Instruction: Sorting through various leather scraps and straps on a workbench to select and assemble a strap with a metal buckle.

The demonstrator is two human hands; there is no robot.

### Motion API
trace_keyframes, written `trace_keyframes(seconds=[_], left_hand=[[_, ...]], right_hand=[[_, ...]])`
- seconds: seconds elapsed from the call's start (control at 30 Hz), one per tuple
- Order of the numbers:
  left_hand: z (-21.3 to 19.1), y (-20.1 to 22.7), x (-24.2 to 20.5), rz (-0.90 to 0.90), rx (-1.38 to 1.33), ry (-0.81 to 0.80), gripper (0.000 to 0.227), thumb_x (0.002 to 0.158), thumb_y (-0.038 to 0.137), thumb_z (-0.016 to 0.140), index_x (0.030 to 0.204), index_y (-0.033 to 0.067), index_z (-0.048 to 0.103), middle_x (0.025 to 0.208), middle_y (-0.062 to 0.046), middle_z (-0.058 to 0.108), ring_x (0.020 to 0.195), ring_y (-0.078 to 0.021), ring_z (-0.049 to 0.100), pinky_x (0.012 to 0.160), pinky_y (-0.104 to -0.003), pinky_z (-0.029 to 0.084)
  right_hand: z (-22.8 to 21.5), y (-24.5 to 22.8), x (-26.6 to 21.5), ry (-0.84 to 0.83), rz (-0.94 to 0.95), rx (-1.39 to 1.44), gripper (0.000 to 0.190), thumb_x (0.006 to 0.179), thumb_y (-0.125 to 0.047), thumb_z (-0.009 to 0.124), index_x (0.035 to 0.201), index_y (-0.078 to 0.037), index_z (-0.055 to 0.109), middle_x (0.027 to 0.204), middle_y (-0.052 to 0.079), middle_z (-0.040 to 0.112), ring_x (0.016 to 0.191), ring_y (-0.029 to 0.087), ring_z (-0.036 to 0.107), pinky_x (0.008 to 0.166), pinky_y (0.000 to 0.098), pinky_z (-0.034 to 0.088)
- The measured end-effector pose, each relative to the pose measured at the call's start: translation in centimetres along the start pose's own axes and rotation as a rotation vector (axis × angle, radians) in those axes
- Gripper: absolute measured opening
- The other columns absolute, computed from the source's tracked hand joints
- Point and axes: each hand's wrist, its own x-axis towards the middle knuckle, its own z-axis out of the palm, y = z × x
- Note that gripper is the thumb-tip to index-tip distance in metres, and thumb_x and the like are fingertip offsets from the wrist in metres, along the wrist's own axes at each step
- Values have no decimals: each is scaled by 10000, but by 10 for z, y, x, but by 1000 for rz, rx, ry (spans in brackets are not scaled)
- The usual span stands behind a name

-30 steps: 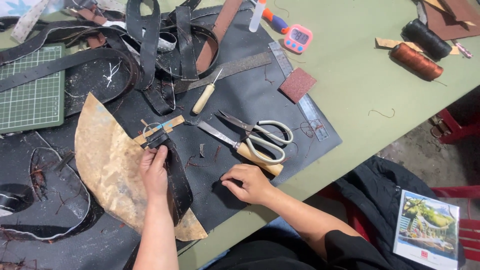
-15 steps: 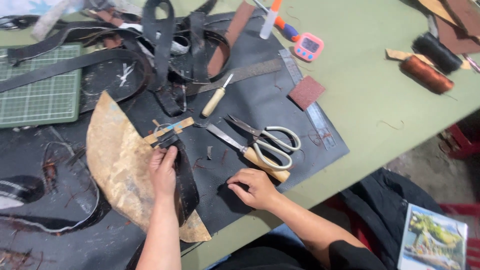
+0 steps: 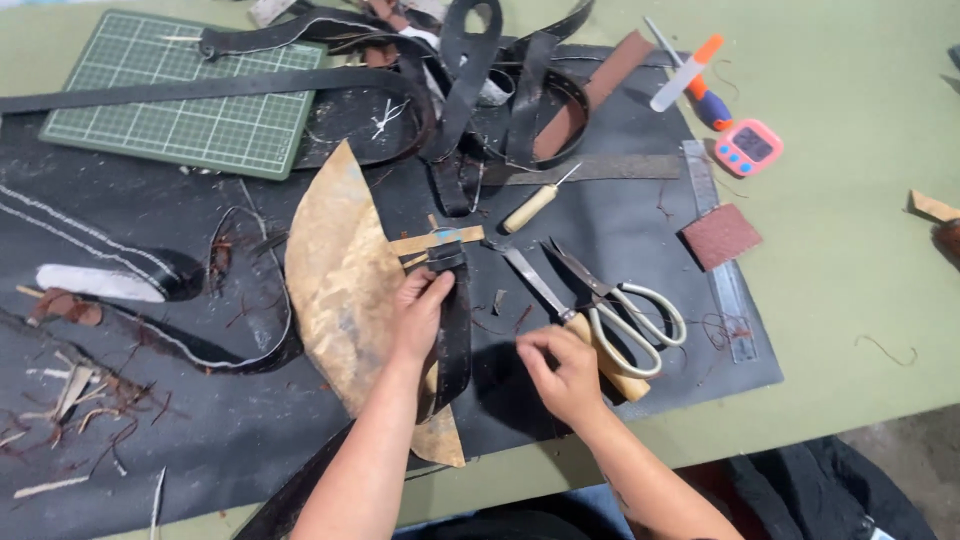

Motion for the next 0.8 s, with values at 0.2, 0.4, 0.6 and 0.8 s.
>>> trace_keyframes(seconds=[0.2, 0.4, 0.6, 0.8], left_hand=[[10, 20, -8, -49, -34, -31, 166, 871, 88, 825, 836, 125, 668, 758, 12, 682, 705, -81, 654, 686, -218, 549], [13, 34, -14, -20, 141, -118, 161, 879, 133, 840, 829, 137, 687, 773, 43, 676, 754, -48, 603, 725, -206, 516], [14, 38, -15, 44, 342, -180, 106, 870, 128, 841, 834, 121, 742, 756, 25, 707, 766, -53, 606, 734, -232, 518], [16, 34, -13, -52, 243, -184, 154, 815, 59, 866, 938, 89, 778, 773, 22, 730, 721, -32, 617, 701, -191, 527]], right_hand=[[43, -4, 61, 4, 274, 239, 188, 927, -169, 743, 1080, -70, 790, 831, 84, 756, 755, 137, 637, 732, 325, 537], [62, 22, 74, 26, 461, 514, 217, 888, -117, 804, 1072, -6, 776, 830, 39, 724, 778, 62, 628, 734, 246, 558], [59, 16, 71, 16, 465, 577, 156, 876, -88, 817, 996, 3, 778, 753, 32, 691, 712, 57, 599, 670, 218, 535], [63, 37, 63, 74, 538, 643, 117, 855, -67, 823, 943, -15, 765, 716, 18, 658, 623, 61, 575, 600, 194, 524]])
